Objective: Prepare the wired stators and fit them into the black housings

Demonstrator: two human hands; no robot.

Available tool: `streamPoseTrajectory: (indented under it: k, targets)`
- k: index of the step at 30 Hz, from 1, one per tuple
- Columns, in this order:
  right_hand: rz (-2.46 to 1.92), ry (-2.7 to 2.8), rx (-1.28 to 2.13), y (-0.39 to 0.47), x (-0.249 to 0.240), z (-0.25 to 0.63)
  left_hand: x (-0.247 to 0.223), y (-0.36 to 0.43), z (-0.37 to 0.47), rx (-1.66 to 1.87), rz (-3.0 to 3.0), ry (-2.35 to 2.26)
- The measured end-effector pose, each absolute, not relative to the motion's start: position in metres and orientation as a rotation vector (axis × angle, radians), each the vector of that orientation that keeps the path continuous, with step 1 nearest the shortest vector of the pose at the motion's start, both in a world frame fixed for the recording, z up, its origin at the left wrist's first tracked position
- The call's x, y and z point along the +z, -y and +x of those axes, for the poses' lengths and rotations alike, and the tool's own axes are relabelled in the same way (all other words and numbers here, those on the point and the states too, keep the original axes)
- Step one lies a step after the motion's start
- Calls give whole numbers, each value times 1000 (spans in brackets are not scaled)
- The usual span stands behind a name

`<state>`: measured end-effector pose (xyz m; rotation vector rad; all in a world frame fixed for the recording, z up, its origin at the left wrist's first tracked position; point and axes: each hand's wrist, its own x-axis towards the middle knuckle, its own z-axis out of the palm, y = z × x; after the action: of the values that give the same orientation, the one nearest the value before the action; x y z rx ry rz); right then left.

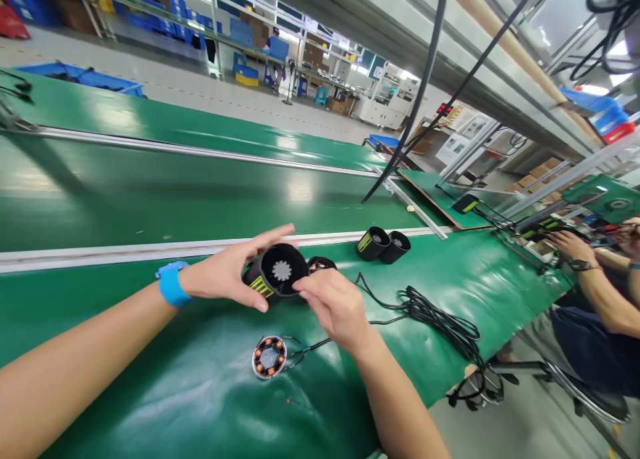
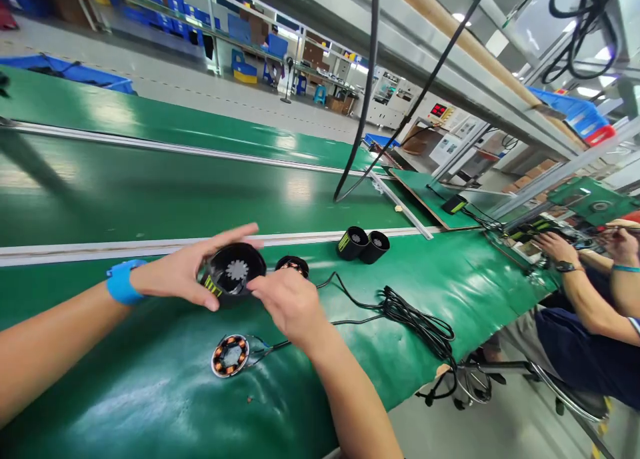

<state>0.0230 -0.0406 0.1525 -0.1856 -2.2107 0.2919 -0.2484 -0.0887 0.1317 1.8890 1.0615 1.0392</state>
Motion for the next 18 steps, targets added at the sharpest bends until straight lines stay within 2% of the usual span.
streamPoseTrajectory:
  k: [2,5,10,14,18]
  targets:
    - [-246,2255,377,53,144,20,130,105,-252,947,1865,-1110]
    - [-479,2488,486,75,125,25,108,127,-257,1077,1747,-1352]
    - [-572,2850,485,108,93,36,69,153,-255,1131,1547,-1574]
    - [-521,2558,550,106,106,44,61,162,-236,1110,1565,-1487]
    - [-510,2370,404,99,136,43,56,161,-207,1055,1617,-1332]
